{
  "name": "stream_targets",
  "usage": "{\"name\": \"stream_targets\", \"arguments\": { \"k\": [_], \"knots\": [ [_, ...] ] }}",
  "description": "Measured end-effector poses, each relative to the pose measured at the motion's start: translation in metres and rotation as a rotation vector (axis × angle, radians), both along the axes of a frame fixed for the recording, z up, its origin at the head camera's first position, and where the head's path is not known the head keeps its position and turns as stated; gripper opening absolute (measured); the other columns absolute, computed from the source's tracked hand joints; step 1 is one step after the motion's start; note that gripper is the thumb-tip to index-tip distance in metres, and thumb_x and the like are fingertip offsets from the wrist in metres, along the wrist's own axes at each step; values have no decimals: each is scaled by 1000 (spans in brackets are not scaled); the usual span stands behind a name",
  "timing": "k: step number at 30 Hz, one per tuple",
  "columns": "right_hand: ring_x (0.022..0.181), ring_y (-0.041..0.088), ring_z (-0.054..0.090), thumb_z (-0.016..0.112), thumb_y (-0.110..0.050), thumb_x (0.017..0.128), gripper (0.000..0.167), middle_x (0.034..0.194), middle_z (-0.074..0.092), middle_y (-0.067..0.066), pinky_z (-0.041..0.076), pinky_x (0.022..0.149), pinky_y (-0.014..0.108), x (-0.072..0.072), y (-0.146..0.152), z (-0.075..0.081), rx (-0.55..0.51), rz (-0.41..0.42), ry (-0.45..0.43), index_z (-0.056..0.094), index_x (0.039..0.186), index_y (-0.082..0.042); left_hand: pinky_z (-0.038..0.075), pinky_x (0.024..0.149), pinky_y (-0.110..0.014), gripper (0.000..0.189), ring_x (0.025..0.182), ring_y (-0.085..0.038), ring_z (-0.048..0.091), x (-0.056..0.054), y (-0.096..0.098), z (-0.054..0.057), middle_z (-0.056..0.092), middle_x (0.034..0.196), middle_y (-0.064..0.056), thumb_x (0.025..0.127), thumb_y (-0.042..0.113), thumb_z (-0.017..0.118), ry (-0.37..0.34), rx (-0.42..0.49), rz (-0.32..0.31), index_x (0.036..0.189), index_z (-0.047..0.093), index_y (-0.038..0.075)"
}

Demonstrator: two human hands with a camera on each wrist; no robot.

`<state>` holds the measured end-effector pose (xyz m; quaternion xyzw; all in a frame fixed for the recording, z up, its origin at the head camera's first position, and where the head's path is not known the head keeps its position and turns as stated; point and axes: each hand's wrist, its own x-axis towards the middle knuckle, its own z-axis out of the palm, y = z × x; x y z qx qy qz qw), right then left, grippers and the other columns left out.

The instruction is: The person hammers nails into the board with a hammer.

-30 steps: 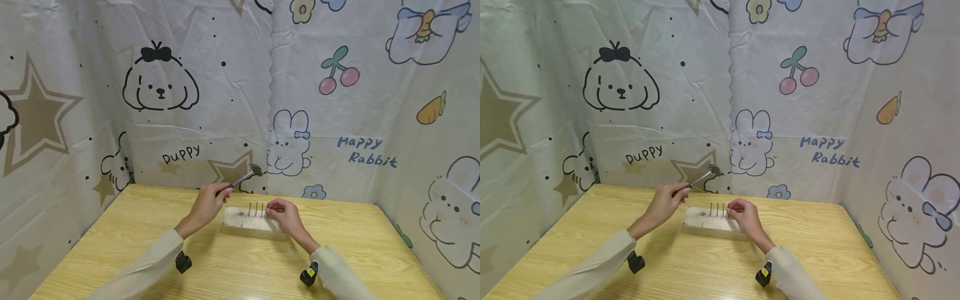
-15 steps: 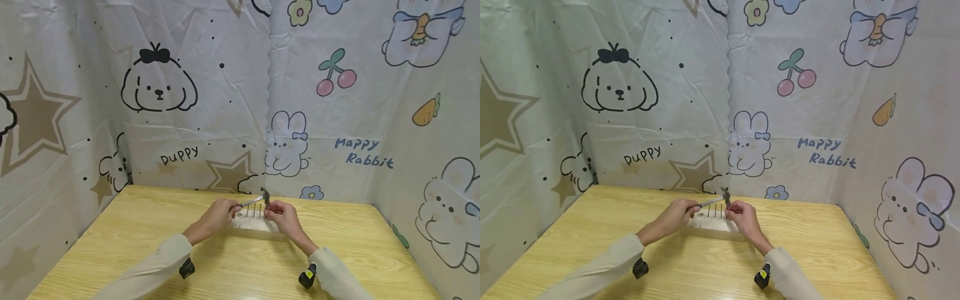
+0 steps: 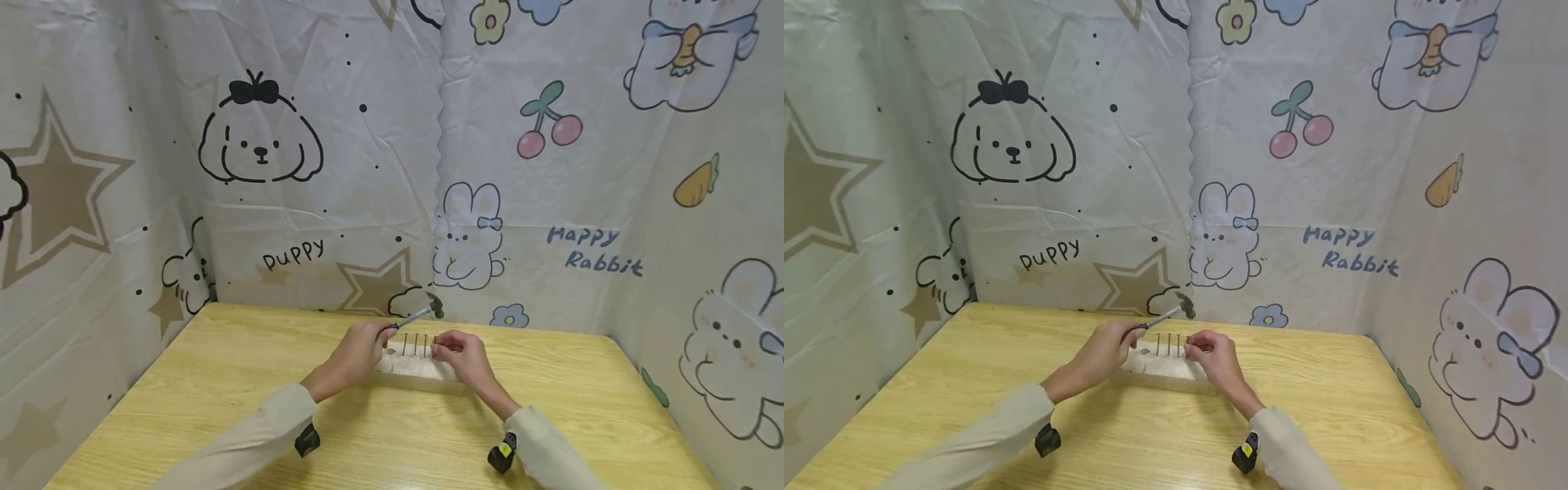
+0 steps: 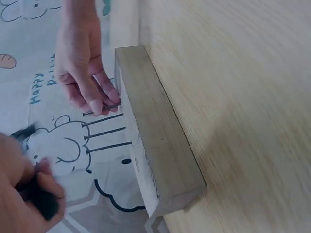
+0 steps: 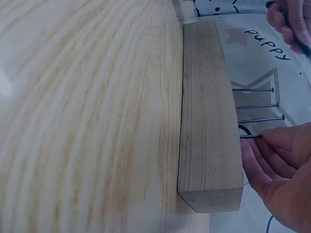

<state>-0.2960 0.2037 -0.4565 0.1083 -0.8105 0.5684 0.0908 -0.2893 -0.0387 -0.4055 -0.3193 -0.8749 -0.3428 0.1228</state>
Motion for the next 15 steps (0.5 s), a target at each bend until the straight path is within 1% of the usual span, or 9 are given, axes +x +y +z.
{"name": "stream_targets", "arguments": {
  "k": [2,4,6,7,10,11,13,15],
  "knots": [
    [87,37,76,73,5,95,12,99,75,27,64,75,37,0,0,-1,5,9,10,73,104,11,38,54,-23,20,60,-9,44,1,-1,-1,59,72,-7,107,4,57,1,17,7,90,67,0],
    [87,37,76,73,4,95,11,99,75,26,64,76,37,0,0,-1,4,10,8,73,104,11,37,53,-22,20,60,-8,42,1,-2,-3,56,70,-5,107,2,57,-11,-10,1,91,68,-2],
    [86,37,76,73,4,95,11,99,75,26,64,75,37,0,0,-1,2,6,5,74,103,11,35,52,-21,21,58,-7,40,1,-3,-5,53,68,-1,107,2,58,-26,-46,-6,88,67,-1],
    [86,37,76,73,4,95,10,98,75,26,64,75,37,0,0,-2,3,4,3,74,103,11,34,51,-21,22,57,-6,39,1,-4,-5,53,68,-2,107,3,57,-35,-43,-8,88,67,-1],
    [85,35,76,73,5,95,10,98,75,26,64,75,36,0,0,-2,2,-2,-7,74,103,10,36,51,-21,21,57,-6,40,1,-4,-5,59,71,-6,108,4,56,-1,23,14,89,66,1],
    [85,35,76,73,5,95,10,99,75,26,64,75,36,-1,0,-2,1,-2,-8,74,103,10,37,51,-21,21,57,-6,41,2,-4,-5,59,72,-7,108,4,57,9,37,10,89,65,2],
    [86,35,77,73,5,95,10,99,76,26,64,75,35,-1,0,-2,3,-2,-8,73,103,11,37,52,-21,22,58,-6,41,2,-4,-7,58,71,-5,107,4,57,21,10,-14,87,65,0],
    [86,35,77,73,6,94,10,99,76,26,64,76,35,-1,0,-2,4,-5,-10,73,103,11,39,54,-22,21,61,-6,42,3,-4,-8,54,71,-2,106,4,59,46,-45,-37,86,65,0]
  ]
}}
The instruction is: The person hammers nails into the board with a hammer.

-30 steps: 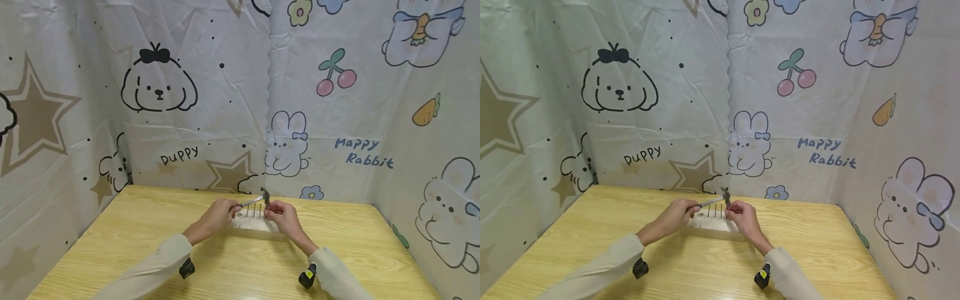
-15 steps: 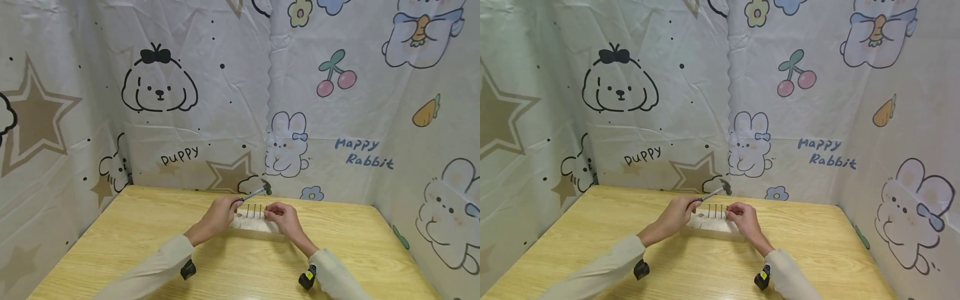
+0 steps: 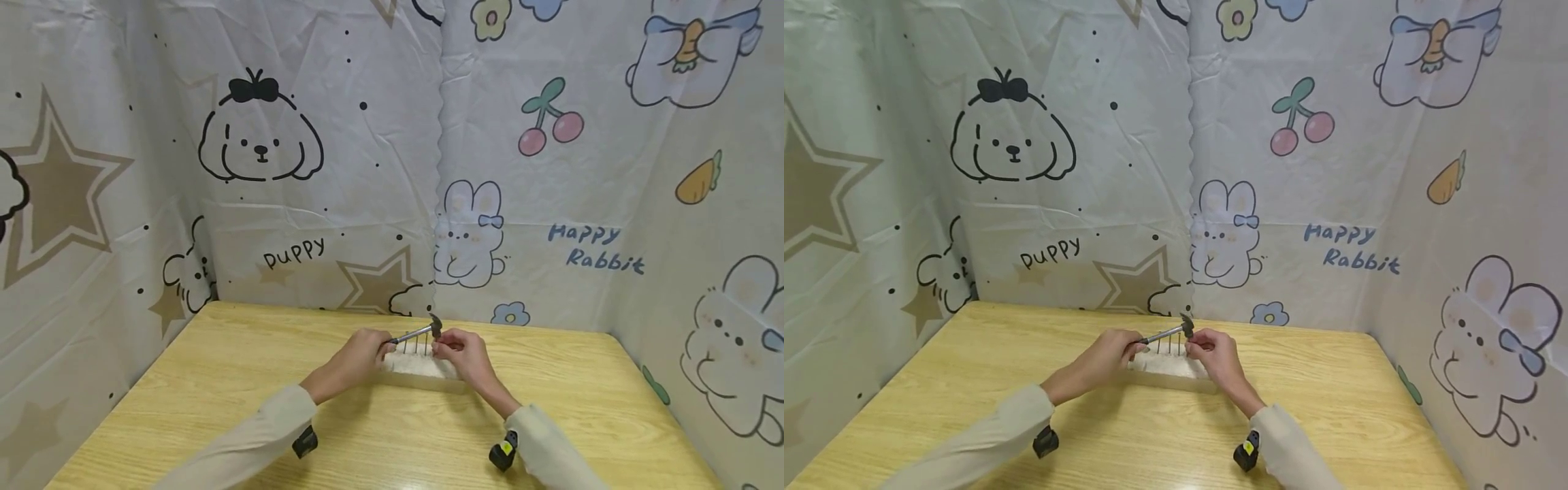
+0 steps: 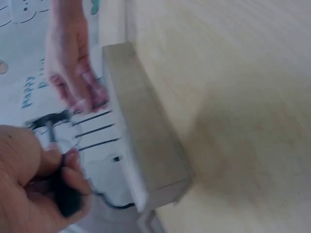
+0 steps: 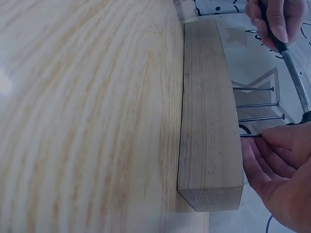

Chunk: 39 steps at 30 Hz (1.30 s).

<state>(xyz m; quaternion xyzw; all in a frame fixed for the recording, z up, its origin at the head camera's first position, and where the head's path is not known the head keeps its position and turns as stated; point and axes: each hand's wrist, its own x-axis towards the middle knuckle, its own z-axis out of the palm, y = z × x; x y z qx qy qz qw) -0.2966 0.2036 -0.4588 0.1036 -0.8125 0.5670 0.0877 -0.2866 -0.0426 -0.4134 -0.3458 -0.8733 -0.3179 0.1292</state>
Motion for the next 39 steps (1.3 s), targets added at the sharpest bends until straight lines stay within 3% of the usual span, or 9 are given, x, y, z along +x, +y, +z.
{"name": "stream_targets", "arguments": {
  "k": [4,11,16,18,23,29,35,37,39],
  "knots": [
    [87,35,77,73,5,94,11,99,76,26,64,75,36,1,1,0,4,-5,5,73,104,11,44,57,-23,18,66,-10,52,2,7,1,58,76,-2,106,4,59,47,11,8,89,64,1],
    [81,26,77,73,3,95,7,97,77,24,63,73,31,-1,4,-4,32,18,43,75,99,9,40,57,-26,22,63,-12,44,1,4,5,51,71,0,107,5,58,-49,-63,25,86,65,1],
    [80,26,76,74,1,95,10,96,77,22,63,73,32,0,3,-3,51,10,30,75,103,8,42,55,-23,17,61,-7,45,1,-2,9,56,73,-1,107,5,58,21,60,65,93,67,1],
    [82,29,76,74,0,96,11,97,76,23,63,74,34,1,3,-1,51,20,21,74,104,8,41,53,-22,16,60,-7,44,1,-6,9,57,73,-1,107,4,59,40,60,65,94,68,0],
    [84,32,76,73,-1,96,12,99,76,24,63,75,37,0,3,1,55,32,9,73,105,7,38,53,-22,19,60,-6,40,2,-12,5,55,70,1,105,4,60,13,-48,19,91,70,-2],
    [83,27,75,73,-2,97,13,100,76,24,63,74,35,-1,4,-2,71,49,17,72,106,8,42,53,-23,16,61,-7,44,4,-13,-2,58,75,-2,106,3,59,32,28,28,93,67,-1],
    [84,27,75,72,-1,98,13,101,76,24,62,75,33,-1,5,0,69,55,3,72,107,8,41,54,-22,18,60,-6,43,3,-15,-5,57,71,-2,106,4,60,-34,4,22,91,68,-1],
    [85,29,76,71,0,98,13,101,76,24,63,76,33,-1,5,1,60,56,-7,72,108,9,41,53,-22,20,59,-7,45,3,-16,-4,60,73,-7,108,5,57,-102,87,28,91,67,1],
    [85,30,76,70,1,98,14,101,75,24,63,76,33,-1,6,1,54,56,-10,71,109,9,41,52,-21,22,58,-7,49,3,-18,-5,63,76,-12,109,6,55,-245,223,18,92,67,-1]
  ]
}}
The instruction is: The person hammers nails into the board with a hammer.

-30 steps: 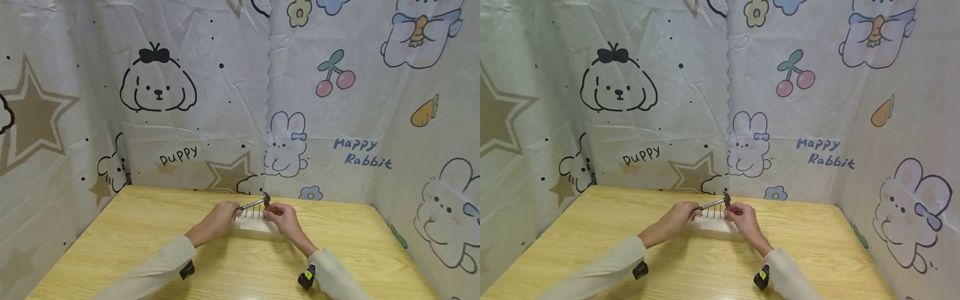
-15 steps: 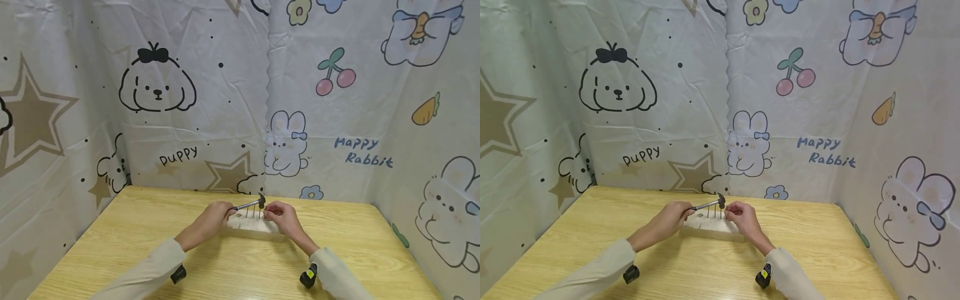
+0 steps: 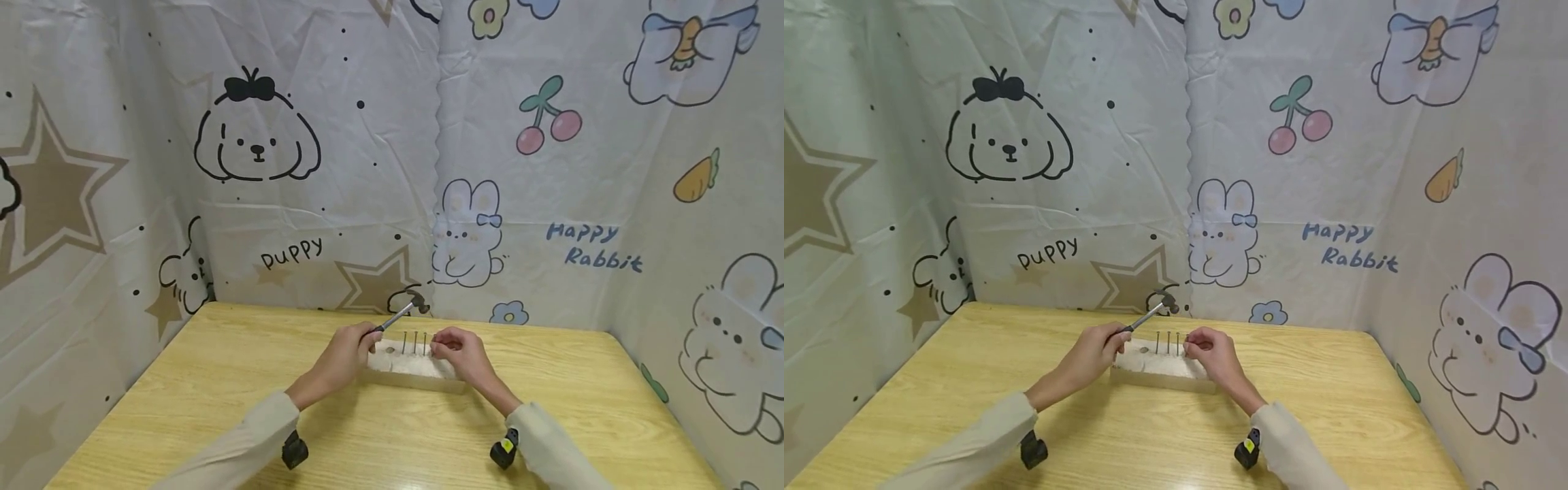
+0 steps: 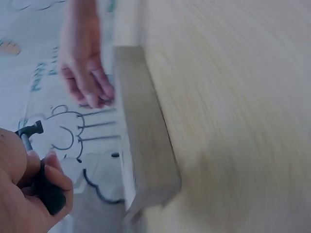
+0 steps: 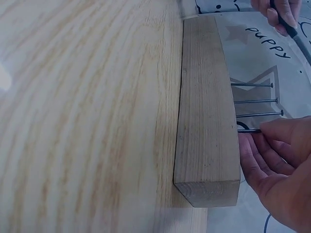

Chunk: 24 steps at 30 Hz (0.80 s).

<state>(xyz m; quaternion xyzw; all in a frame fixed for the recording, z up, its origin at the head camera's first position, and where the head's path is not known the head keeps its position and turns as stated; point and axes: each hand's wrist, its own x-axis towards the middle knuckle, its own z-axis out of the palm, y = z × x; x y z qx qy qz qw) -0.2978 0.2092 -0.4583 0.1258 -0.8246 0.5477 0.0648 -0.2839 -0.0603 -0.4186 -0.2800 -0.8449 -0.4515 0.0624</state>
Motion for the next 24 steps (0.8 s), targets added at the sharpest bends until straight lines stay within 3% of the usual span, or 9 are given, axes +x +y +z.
{"name": "stream_targets", "arguments": {
  "k": [5,7,8,10,13,16,18,21,24],
  "knots": [
    [83,25,75,71,1,98,14,100,75,21,62,74,30,0,-3,-1,-2,-22,6,71,109,8,50,63,-17,34,71,-6,59,1,-9,-10,64,87,-6,113,14,49,-592,460,-68,123,60,-17],
    [83,23,75,71,1,98,14,100,75,20,62,74,30,1,-4,-2,-1,-23,11,70,110,8,56,72,-19,39,78,-7,62,2,-16,-15,64,92,-4,113,17,48,-757,581,-63,133,54,-17],
    [83,23,75,71,1,98,15,101,75,21,62,73,30,1,-4,-2,-2,-20,15,70,111,9,58,77,-22,40,82,-7,64,3,-20,-17,65,95,-4,113,18,48,-798,611,-58,135,52,-16],
    [83,23,74,71,1,98,16,101,74,21,62,74,30,0,-5,-2,-7,-17,14,69,112,10,60,84,-26,41,87,-10,68,3,-28,-20,69,100,-5,113,19,50,-820,611,-33,137,53,-14],
    [83,24,74,70,2,98,15,100,73,21,62,74,31,0,-5,-1,-6,-15,17,68,111,10,59,89,-30,44,100,-15,70,5,-40,-22,72,114,-11,111,24,56,-799,551,34,139,58,-9],
    [83,26,74,70,3,98,15,99,73,21,62,73,31,0,-3,0,-2,-14,21,68,110,10,58,87,-31,45,111,-21,68,7,-47,-21,69,129,-18,109,27,60,-764,475,121,139,62,-6],
    [83,27,74,70,3,98,15,99,73,22,62,73,31,-1,-2,0,-4,-12,25,68,111,10,58,85,-31,43,110,-21,67,8,-50,-21,67,135,-22,108,27,62,-747,430,168,137,65,-5],
    [83,28,74,70,2,98,15,99,73,22,62,73,30,-2,0,-1,-10,-2,26,68,111,10,58,80,-30,38,97,-18,68,8,-53,-21,70,128,-22,107,24,64,-725,373,210,131,69,-5],
    [83,27,74,71,1,98,15,99,73,22,62,73,29,-3,0,-2,-7,12,34,68,110,10,56,74,-29,35,82,-14,65,7,-56,-23,74,106,-14,107,23,64,-721,330,236,125,72,-5]
  ]
}}
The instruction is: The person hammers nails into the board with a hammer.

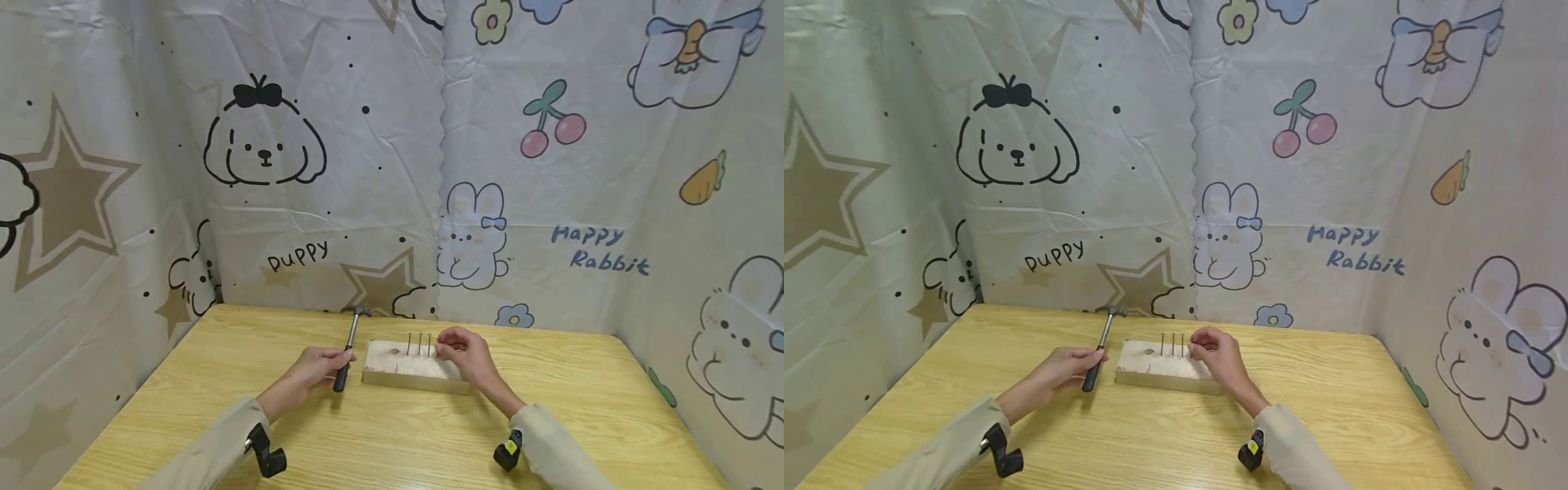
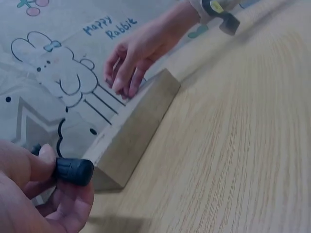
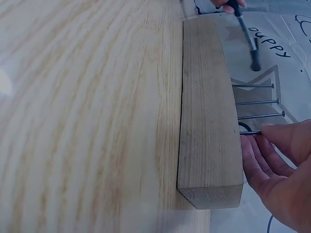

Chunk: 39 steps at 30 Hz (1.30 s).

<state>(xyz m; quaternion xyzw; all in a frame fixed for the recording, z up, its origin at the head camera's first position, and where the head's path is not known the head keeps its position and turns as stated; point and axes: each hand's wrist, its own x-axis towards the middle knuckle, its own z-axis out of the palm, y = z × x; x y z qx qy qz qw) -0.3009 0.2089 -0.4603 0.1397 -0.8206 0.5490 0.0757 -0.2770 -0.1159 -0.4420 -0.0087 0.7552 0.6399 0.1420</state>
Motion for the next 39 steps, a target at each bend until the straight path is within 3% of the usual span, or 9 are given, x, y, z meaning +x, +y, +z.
{"name": "stream_targets", "arguments": {
  "k": [5,10,15,22,29,35,39],
  "knots": [
    [84,31,75,71,0,98,16,99,74,23,63,74,32,-1,-2,1,2,15,-3,69,110,11,50,64,-25,31,65,-11,56,-4,-4,-7,67,79,1,105,24,66,-23,-82,48,115,77,-4],
    [84,32,75,71,0,99,16,100,74,25,63,74,34,0,-3,3,7,29,0,69,109,11,54,60,-24,29,62,-10,61,-10,-9,-10,74,80,-7,102,17,70,15,-162,66,107,76,-11],
    [84,31,75,70,0,99,12,100,74,26,63,74,33,0,1,6,18,40,-11,70,107,9,59,57,-28,22,62,-14,67,-12,-11,-11,76,82,-14,100,11,73,61,-262,23,99,73,-11],
    [84,36,75,71,0,98,13,100,74,27,63,73,35,-2,3,10,16,65,-28,69,106,9,57,49,-30,27,50,-18,65,-16,-8,-7,67,65,-10,98,14,75,172,-573,-110,76,67,1],
    [80,28,74,72,4,96,12,96,74,25,63,71,32,-6,-1,9,16,21,-17,68,105,11,54,44,-28,31,44,-16,61,-19,-6,-7,63,59,-8,97,16,77,245,-670,-108,73,61,5],
    [81,26,74,71,4,96,13,96,74,23,62,71,30,-9,0,9,23,18,-21,67,106,11,40,43,-23,32,43,-13,54,-19,-4,-8,58,56,-1,98,21,75,394,-820,-112,74,59,8],
    [86,23,72,70,-1,98,12,99,74,16,61,74,29,-6,3,15,136,9,-20,68,109,4,46,54,-31,19,62,-17,59,-15,-5,-6,67,79,-5,101,21,73,567,-829,-126,91,68,5]
  ]
}}
